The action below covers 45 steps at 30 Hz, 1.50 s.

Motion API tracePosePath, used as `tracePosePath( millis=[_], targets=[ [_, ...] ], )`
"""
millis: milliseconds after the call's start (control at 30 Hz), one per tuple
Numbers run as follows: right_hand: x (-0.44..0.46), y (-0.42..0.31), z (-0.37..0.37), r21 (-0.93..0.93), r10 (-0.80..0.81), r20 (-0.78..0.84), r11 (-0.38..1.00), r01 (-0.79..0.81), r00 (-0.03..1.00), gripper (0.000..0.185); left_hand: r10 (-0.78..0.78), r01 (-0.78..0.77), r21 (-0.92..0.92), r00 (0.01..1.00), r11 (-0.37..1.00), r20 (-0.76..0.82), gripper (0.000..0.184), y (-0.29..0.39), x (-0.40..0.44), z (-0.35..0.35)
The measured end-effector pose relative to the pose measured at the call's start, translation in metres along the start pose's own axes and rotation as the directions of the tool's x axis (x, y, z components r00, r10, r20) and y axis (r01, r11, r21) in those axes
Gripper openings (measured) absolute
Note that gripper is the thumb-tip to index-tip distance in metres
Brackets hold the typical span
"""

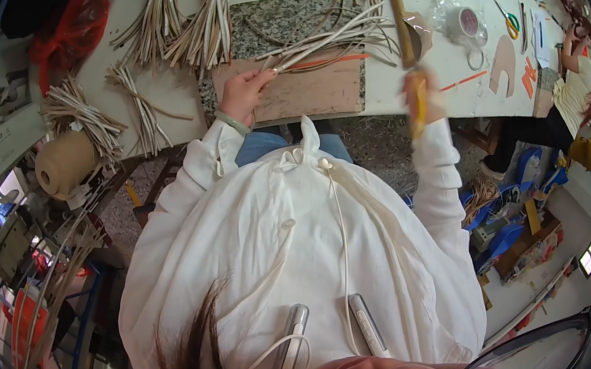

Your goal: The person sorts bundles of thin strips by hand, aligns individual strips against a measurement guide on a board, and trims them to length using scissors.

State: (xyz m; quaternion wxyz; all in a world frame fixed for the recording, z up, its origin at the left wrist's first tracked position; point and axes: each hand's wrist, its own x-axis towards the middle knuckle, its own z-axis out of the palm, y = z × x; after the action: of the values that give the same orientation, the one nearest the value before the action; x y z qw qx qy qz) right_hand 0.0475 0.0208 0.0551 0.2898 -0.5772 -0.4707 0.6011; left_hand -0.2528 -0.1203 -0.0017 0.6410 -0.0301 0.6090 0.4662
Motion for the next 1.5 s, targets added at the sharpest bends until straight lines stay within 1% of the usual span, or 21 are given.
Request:
tracePosePath(
  millis=[33,100,200,267,433,600,700,867,933,1033,1067,1133,1167,1233,1267,1333,1367,1400,1433,1467,1500],
  targets=[
    [-0.022,-0.007,0.015,-0.357,0.199,0.202,0.927,-0.117,0.959,0.030,-0.012,0.013,-0.045,1.000,0.999,0.017,0.012,-0.001,0.000,0.004],
    [-0.052,-0.020,0.057,-0.396,0.436,0.491,0.883,-0.252,0.755,0.037,-0.019,0.023,-0.091,0.999,0.996,0.046,0.012,-0.003,0.001,0.009],
    [-0.060,0.003,0.092,-0.445,0.451,0.533,0.869,-0.216,0.716,0.041,-0.009,0.017,-0.128,0.998,0.992,0.057,0.012,-0.006,-0.005,0.013],
    [-0.051,0.026,0.106,-0.427,0.327,0.598,0.902,-0.054,0.732,0.050,0.000,0.008,-0.144,0.998,0.990,0.059,0.012,-0.007,-0.009,0.015],
    [-0.046,0.028,0.123,-0.558,0.367,0.547,0.830,0.001,0.752,0.057,0.023,-0.011,-0.179,0.997,0.984,0.067,0.012,-0.009,-0.014,0.018],
    [-0.048,0.045,0.127,-0.557,0.317,0.491,0.831,0.012,0.811,0.068,0.030,-0.013,-0.194,0.996,0.981,0.085,0.012,-0.007,-0.013,0.017],
    [-0.048,0.034,0.129,-0.591,0.356,0.472,0.807,-0.010,0.806,0.064,0.026,-0.005,-0.202,0.995,0.979,0.100,0.012,-0.004,-0.010,0.014],
    [-0.051,0.028,0.131,-0.583,0.382,0.386,0.806,-0.099,0.840,0.063,0.020,0.006,-0.206,0.992,0.979,0.122,0.012,0.002,-0.001,0.010],
    [-0.051,0.024,0.130,-0.521,0.436,0.363,0.828,-0.208,0.823,0.064,0.023,0.005,-0.211,0.992,0.977,0.126,0.012,0.005,0.001,0.008],
    [-0.042,0.040,0.110,-0.495,0.293,0.304,0.862,-0.113,0.907,0.050,0.037,-0.010,-0.226,0.992,0.974,0.117,0.012,0.009,0.002,0.004],
    [-0.033,0.046,0.096,-0.413,0.197,0.144,0.903,-0.122,0.970,0.038,0.045,-0.020,-0.231,0.993,0.973,0.106,0.012,0.011,-0.001,0.001],
    [-0.008,0.060,0.063,-0.240,0.032,-0.196,0.967,-0.080,0.980,0.022,0.071,-0.050,-0.233,0.994,0.971,0.079,0.013,0.015,-0.011,-0.005],
    [0.014,0.069,0.039,-0.238,0.029,-0.187,0.969,-0.074,0.982,0.022,0.087,-0.070,-0.235,0.994,0.970,0.062,0.013,0.017,-0.019,-0.009],
    [0.056,0.085,-0.015,0.143,-0.130,-0.480,0.964,0.223,0.867,0.041,0.131,-0.124,-0.207,0.991,0.970,0.018,0.013,0.023,-0.037,-0.017],
    [0.063,0.074,-0.036,-0.464,-0.199,-0.597,0.876,-0.132,0.777,0.043,0.161,-0.160,-0.186,0.987,0.969,-0.007,0.013,0.027,-0.048,-0.019],
    [0.112,0.119,-0.095,-0.643,-0.302,-0.512,0.755,-0.126,0.804,0.046,0.267,-0.270,-0.050,0.962,0.962,-0.063,0.013,0.040,-0.070,-0.027],
    [0.114,0.109,-0.104,-0.628,-0.175,-0.496,0.749,-0.212,0.850,0.048,0.353,-0.348,0.065,0.931,0.935,-0.096,0.016,0.051,-0.081,-0.034],
    [0.124,0.114,-0.116,-0.698,-0.213,-0.477,0.681,-0.220,0.853,0.047,0.369,-0.364,0.065,0.922,0.929,-0.116,0.016,0.067,-0.096,-0.041],
    [0.134,0.120,-0.123,-0.762,-0.250,-0.456,0.606,-0.229,0.854,0.047,0.485,-0.483,0.054,0.861,0.874,-0.152,0.019,0.087,-0.116,-0.050],
    [0.139,0.116,-0.123,-0.763,-0.251,-0.439,0.612,-0.210,0.862,0.047,0.588,-0.590,0.051,0.787,0.806,-0.187,0.023,0.108,-0.136,-0.057],
    [0.141,0.106,-0.122,-0.811,-0.162,-0.380,0.532,-0.244,0.911,0.046,0.678,-0.685,0.056,0.700,0.726,-0.224,0.027,0.128,-0.157,-0.058]
  ],
)
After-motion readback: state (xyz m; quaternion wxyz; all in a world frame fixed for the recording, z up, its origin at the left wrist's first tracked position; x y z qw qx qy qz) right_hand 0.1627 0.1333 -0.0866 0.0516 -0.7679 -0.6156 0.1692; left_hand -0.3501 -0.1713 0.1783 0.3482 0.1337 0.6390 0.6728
